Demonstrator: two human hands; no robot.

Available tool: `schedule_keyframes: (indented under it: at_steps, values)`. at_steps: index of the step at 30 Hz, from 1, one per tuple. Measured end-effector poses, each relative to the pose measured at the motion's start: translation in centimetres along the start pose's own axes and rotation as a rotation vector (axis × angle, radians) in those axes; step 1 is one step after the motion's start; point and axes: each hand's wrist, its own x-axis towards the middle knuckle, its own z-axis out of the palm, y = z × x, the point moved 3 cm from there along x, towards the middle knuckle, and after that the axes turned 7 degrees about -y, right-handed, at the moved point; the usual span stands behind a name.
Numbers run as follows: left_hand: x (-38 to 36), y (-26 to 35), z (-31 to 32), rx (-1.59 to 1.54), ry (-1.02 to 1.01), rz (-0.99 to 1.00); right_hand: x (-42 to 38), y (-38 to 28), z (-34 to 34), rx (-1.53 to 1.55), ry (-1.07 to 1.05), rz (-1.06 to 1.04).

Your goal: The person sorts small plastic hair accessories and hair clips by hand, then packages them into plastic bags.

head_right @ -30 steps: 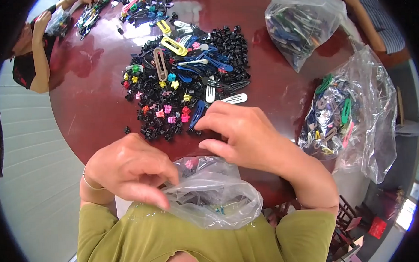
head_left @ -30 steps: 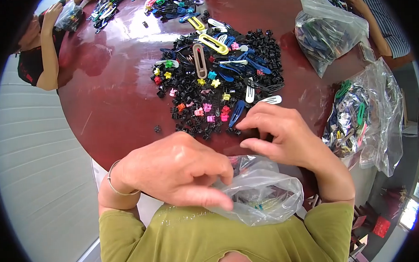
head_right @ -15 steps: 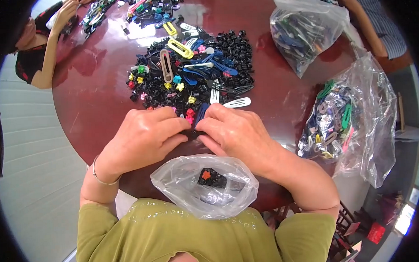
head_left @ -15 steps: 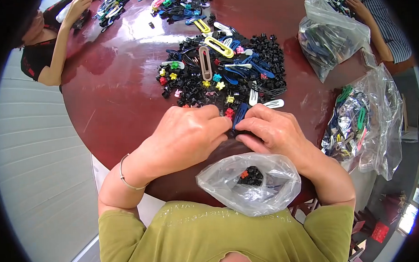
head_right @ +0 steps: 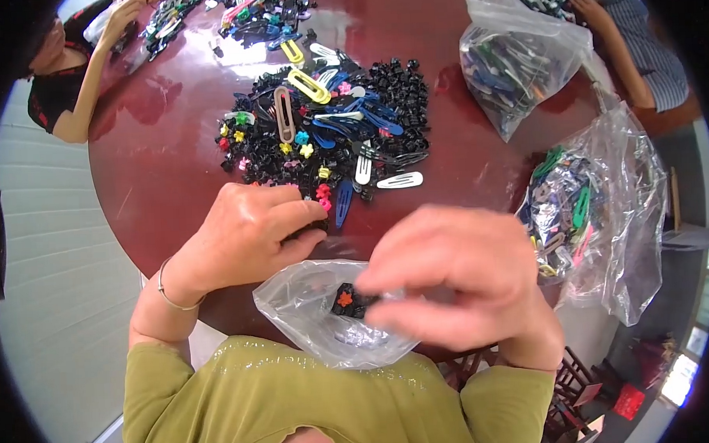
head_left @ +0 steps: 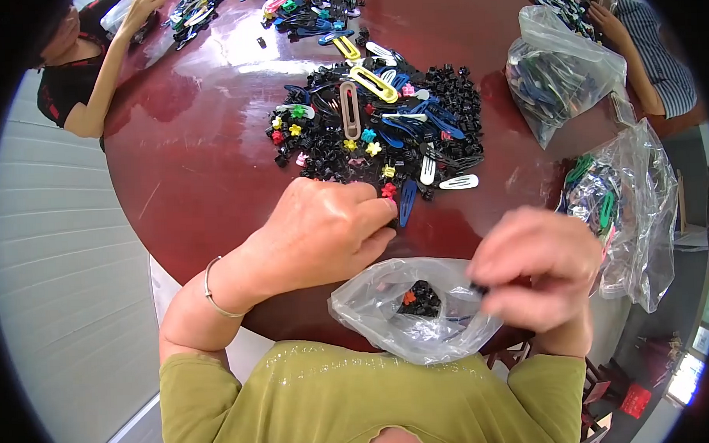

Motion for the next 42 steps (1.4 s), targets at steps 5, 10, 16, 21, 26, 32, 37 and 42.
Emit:
schedule_keyframes:
  at_steps: [5, 10, 16, 21, 26, 32, 37, 42]
  values:
    - [0.1, -0.4, -1.2, -0.172, 0.102, -0.037, 0.4, 1.6, 0.1, -0.22, 0.116, 0.111]
    - [-0.2, 0.3, -3.2, -0.351, 0.16, -0.046, 0.2, 4.6, 0.6, -0.437, 0.089, 0.258]
    - [-0.4, 3.1, -2.7, -0.158, 0.076, 0.2, 0.4, 5.5, 1.6, -0.655, 0.008, 0.198]
    - [-0.6, 2.9, -2.1, -0.155, 0.027, 0.236, 0.8, 5.4, 2.0, -0.701, 0.005, 0.191]
    - [-0.7, 2.8, -2.2, -0.277, 0.037, 0.269, 0.8, 6.1, 2.7, -0.783, 0.017, 0.081]
    - [-0.3, 0.8, -2.4, -0.199, 0.169, 0.125, 0.6, 6.1, 2.4, -0.803, 0.015, 0.092]
    - [-0.2, -1.4, -1.8, -0.007, 0.138, -0.058, 0.6, 5.8, 1.7, -0.654, 0.065, 0.153]
    - [-0.2, -1.1, -1.6, 0.012, 0.087, -0.019, 0.3, 3.2, -0.2, -0.19, 0.193, 0.228]
